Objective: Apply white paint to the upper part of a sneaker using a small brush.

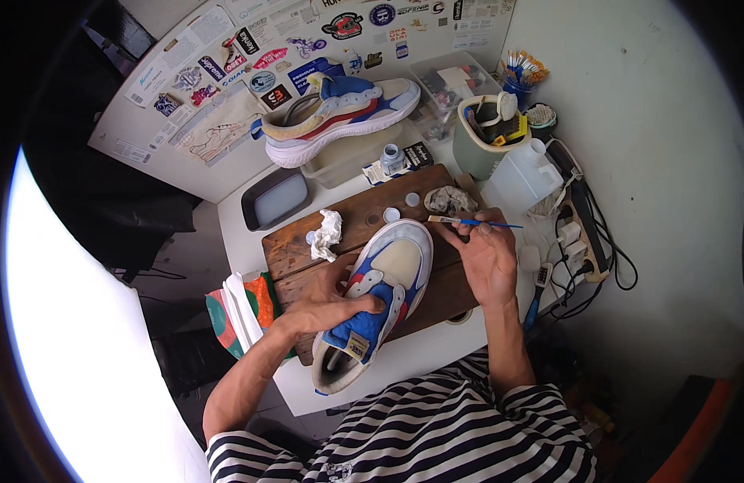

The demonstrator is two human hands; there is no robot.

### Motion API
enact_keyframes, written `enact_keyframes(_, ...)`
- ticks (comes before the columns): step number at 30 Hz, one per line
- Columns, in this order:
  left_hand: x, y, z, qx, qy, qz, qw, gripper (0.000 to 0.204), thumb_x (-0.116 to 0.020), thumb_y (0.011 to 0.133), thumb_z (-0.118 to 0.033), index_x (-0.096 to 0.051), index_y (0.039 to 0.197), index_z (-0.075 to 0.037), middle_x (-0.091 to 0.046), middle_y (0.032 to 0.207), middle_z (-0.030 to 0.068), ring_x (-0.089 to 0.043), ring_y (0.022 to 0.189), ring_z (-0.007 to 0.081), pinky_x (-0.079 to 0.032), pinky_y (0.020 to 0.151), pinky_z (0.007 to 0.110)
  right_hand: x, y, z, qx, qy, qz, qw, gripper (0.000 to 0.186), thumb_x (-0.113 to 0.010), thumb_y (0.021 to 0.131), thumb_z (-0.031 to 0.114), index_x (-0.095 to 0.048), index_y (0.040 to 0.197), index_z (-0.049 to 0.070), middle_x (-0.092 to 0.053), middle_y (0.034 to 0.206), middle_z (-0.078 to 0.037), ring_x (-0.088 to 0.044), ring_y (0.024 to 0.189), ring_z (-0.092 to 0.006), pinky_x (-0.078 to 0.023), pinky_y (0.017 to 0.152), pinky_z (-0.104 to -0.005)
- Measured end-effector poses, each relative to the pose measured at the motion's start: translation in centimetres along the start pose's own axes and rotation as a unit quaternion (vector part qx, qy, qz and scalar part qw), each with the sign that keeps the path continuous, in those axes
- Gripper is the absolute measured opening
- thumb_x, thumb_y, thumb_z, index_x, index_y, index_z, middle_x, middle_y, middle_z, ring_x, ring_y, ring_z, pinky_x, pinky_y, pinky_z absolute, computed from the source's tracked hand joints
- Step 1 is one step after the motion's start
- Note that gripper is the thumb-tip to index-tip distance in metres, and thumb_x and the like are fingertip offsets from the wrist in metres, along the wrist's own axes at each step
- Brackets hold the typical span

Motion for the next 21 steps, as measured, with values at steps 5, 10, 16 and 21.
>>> enact_keyframes(5,-0.7,-0.5,1.0,-0.046,-0.063,-0.105,0.991,0.093,-0.084,0.064,-0.035,-0.047,0.141,0.005,-0.068,0.114,0.0232,-0.069,0.095,0.0279,-0.055,0.086,0.036,-1.3,-1.7,2.3,0.073,-0.127,0.008,0.989,0.011,-0.057,0.093,0.004,-0.06,0.103,0.0,-0.067,0.101,-0.015,-0.065,0.088,-0.0208,-0.041,0.109,-0.0518)
enact_keyframes(10,-1.0,-2.0,-0.4,-0.056,-0.047,-0.141,0.987,0.09,-0.083,0.064,-0.033,-0.049,0.138,0.006,-0.069,0.109,0.0233,-0.07,0.093,0.0306,-0.055,0.087,0.038,-2.9,-4.5,3.6,0.117,-0.308,0.048,0.943,0.014,-0.058,0.09,-0.002,-0.059,0.103,0.0,-0.068,0.095,-0.016,-0.066,0.085,-0.0212,-0.035,0.113,-0.0564)
enact_keyframes(16,-1.2,-3.2,-2.8,-0.103,0.02,-0.162,0.981,0.081,-0.081,0.063,-0.029,-0.052,0.13,0.009,-0.07,0.095,0.0274,-0.071,0.087,0.0364,-0.054,0.084,0.04,-5.3,-6.8,4.8,0.19,-0.423,0.094,0.881,0.009,-0.057,0.09,0.001,-0.054,0.098,0.002,-0.064,0.075,-0.014,-0.062,0.078,-0.0219,-0.036,0.109,-0.0645)
enact_keyframes(21,-0.1,-4.3,-5.7,-0.098,0.031,-0.192,0.976,0.08,-0.08,0.062,-0.026,-0.052,0.127,0.01,-0.069,0.088,0.0274,-0.07,0.083,0.0385,-0.054,0.083,0.04,-5.3,-7.2,5.4,0.214,-0.399,0.064,0.889,0.009,-0.054,0.09,0.003,-0.053,0.099,0.001,-0.064,0.075,-0.015,-0.061,0.075,-0.0209,-0.037,0.107,-0.0671)
Point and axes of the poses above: each hand's wrist, its own y-axis towards the middle knuckle, its own x-axis out of the back of the hand, z = x × y, the point moved 2 cm from there along y, towards the middle knuckle
